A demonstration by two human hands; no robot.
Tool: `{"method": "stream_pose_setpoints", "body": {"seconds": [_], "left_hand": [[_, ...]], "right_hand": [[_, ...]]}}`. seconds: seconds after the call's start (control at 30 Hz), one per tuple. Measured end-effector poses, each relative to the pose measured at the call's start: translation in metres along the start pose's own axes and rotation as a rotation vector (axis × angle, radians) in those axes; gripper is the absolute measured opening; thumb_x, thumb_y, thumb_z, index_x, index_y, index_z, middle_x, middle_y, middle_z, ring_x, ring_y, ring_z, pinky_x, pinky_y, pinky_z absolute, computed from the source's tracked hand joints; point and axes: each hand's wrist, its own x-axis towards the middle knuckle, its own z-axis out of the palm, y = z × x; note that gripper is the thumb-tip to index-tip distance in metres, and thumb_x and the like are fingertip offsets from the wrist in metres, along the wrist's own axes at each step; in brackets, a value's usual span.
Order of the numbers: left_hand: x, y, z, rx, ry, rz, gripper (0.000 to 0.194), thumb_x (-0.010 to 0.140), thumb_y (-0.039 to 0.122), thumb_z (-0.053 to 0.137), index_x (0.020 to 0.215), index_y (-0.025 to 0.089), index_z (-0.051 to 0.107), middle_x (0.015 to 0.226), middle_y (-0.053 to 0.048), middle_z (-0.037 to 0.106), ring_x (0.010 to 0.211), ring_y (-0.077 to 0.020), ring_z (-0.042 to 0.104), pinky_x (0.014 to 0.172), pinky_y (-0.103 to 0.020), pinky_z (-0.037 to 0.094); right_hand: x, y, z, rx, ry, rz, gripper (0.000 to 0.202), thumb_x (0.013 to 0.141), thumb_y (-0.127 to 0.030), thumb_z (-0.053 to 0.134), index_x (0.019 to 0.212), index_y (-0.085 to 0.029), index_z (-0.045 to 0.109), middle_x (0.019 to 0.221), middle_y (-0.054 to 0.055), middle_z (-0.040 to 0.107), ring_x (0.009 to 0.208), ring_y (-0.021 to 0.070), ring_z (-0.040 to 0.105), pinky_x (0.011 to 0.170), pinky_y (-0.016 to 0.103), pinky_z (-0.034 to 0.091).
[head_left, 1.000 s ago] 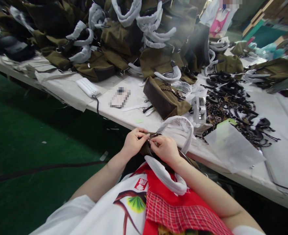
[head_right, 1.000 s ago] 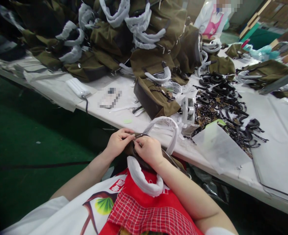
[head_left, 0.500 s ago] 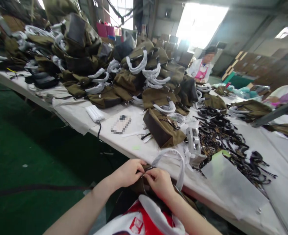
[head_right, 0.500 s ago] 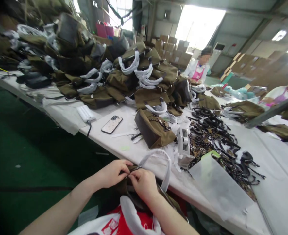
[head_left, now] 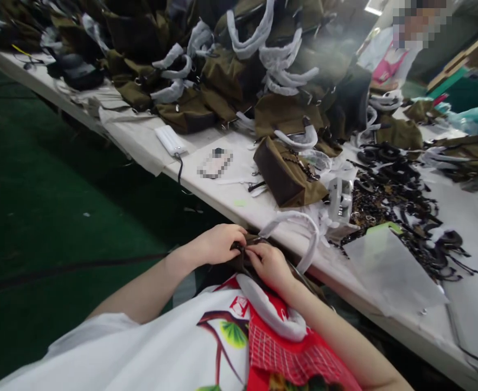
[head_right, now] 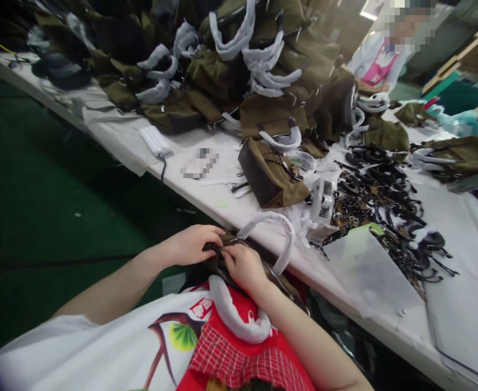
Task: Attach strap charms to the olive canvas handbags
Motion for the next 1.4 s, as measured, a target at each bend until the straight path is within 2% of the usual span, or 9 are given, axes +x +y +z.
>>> {"method": "stream_pose_setpoints", "body": {"seconds": [0.2,0.33,0.47,0.63,0.73,0.8,1.0,1.17,1.4], "left_hand": [[0.002,-0.004,0.007,-0.032,0.027,0.001,0.021,0.072,0.016,0.066,0.088,0.023,0.075,0.116,-0.006,0.071,0.108,-0.0233,0.066,0.097,-0.032,0.049],[0.0,-0.003,0.005,-0.022,0.016,0.016,0.021,0.071,0.014,0.065,0.089,0.021,0.074,0.115,-0.007,0.07,0.109,-0.0237,0.065,0.097,-0.033,0.049],[-0.005,-0.001,0.002,-0.046,0.035,0.032,0.019,0.08,0.018,0.06,0.097,0.021,0.07,0.114,-0.007,0.069,0.111,-0.0223,0.063,0.099,-0.032,0.048],[-0.004,0.006,0.011,-0.069,0.122,-0.073,0.022,0.092,0.021,0.045,0.098,0.021,0.066,0.107,-0.007,0.069,0.103,-0.0207,0.064,0.095,-0.033,0.049],[-0.003,0.013,0.021,-0.059,0.173,-0.122,0.012,0.085,0.025,0.058,0.095,0.021,0.063,0.102,-0.006,0.068,0.099,-0.0221,0.064,0.091,-0.033,0.05],[-0.003,0.018,0.025,-0.041,0.189,-0.152,0.019,0.075,0.022,0.065,0.094,0.021,0.06,0.1,-0.006,0.067,0.097,-0.0235,0.064,0.088,-0.034,0.051],[-0.002,0.017,0.025,-0.066,0.149,-0.164,0.029,0.067,0.01,0.059,0.093,0.022,0.059,0.099,-0.005,0.067,0.093,-0.0232,0.065,0.084,-0.033,0.052],[0.0,0.012,0.022,-0.07,0.166,-0.145,0.025,0.067,0.01,0.059,0.089,0.021,0.064,0.107,-0.006,0.068,0.102,-0.0238,0.065,0.094,-0.034,0.05],[0.001,0.011,0.021,-0.008,0.139,-0.213,0.023,0.068,0.013,0.062,0.086,0.023,0.072,0.108,-0.005,0.07,0.1,-0.0239,0.067,0.095,-0.034,0.051]], "right_hand": [[0.001,-0.012,-0.001,0.063,-0.017,0.035,0.022,0.093,-0.027,0.055,0.101,-0.021,0.075,0.098,0.005,0.077,0.09,0.0195,0.069,0.085,0.03,0.05],[0.003,-0.014,0.0,0.05,-0.01,0.033,0.021,0.091,-0.021,0.055,0.098,-0.02,0.074,0.094,0.005,0.076,0.087,0.0193,0.068,0.082,0.03,0.049],[0.0,-0.011,0.0,0.058,0.011,0.017,0.021,0.086,-0.016,0.054,0.1,-0.017,0.071,0.093,0.006,0.073,0.084,0.0182,0.065,0.081,0.029,0.048],[0.0,-0.007,0.002,-0.027,0.0,0.009,0.028,0.078,-0.015,0.061,0.106,-0.015,0.065,0.093,0.006,0.07,0.084,0.0194,0.062,0.078,0.029,0.048],[0.005,-0.006,0.004,-0.15,-0.021,0.017,0.022,0.083,-0.017,0.058,0.103,-0.015,0.066,0.1,0.009,0.07,0.092,0.0217,0.063,0.083,0.03,0.047],[0.008,-0.005,0.006,-0.23,-0.05,0.033,0.021,0.085,-0.018,0.056,0.102,-0.015,0.067,0.1,0.01,0.071,0.093,0.0222,0.064,0.082,0.03,0.047],[0.01,-0.003,0.008,-0.334,-0.062,0.045,0.019,0.091,-0.024,0.052,0.093,-0.017,0.07,0.093,0.009,0.073,0.085,0.0205,0.066,0.076,0.028,0.047],[0.007,0.0,0.006,-0.253,-0.009,0.018,0.018,0.09,-0.021,0.055,0.094,-0.017,0.071,0.094,0.007,0.073,0.087,0.0197,0.066,0.078,0.027,0.047],[-0.003,0.005,0.003,-0.075,0.058,0.068,0.016,0.086,-0.017,0.057,0.084,-0.019,0.072,0.083,0.003,0.072,0.078,0.0159,0.064,0.076,0.025,0.046]]}}
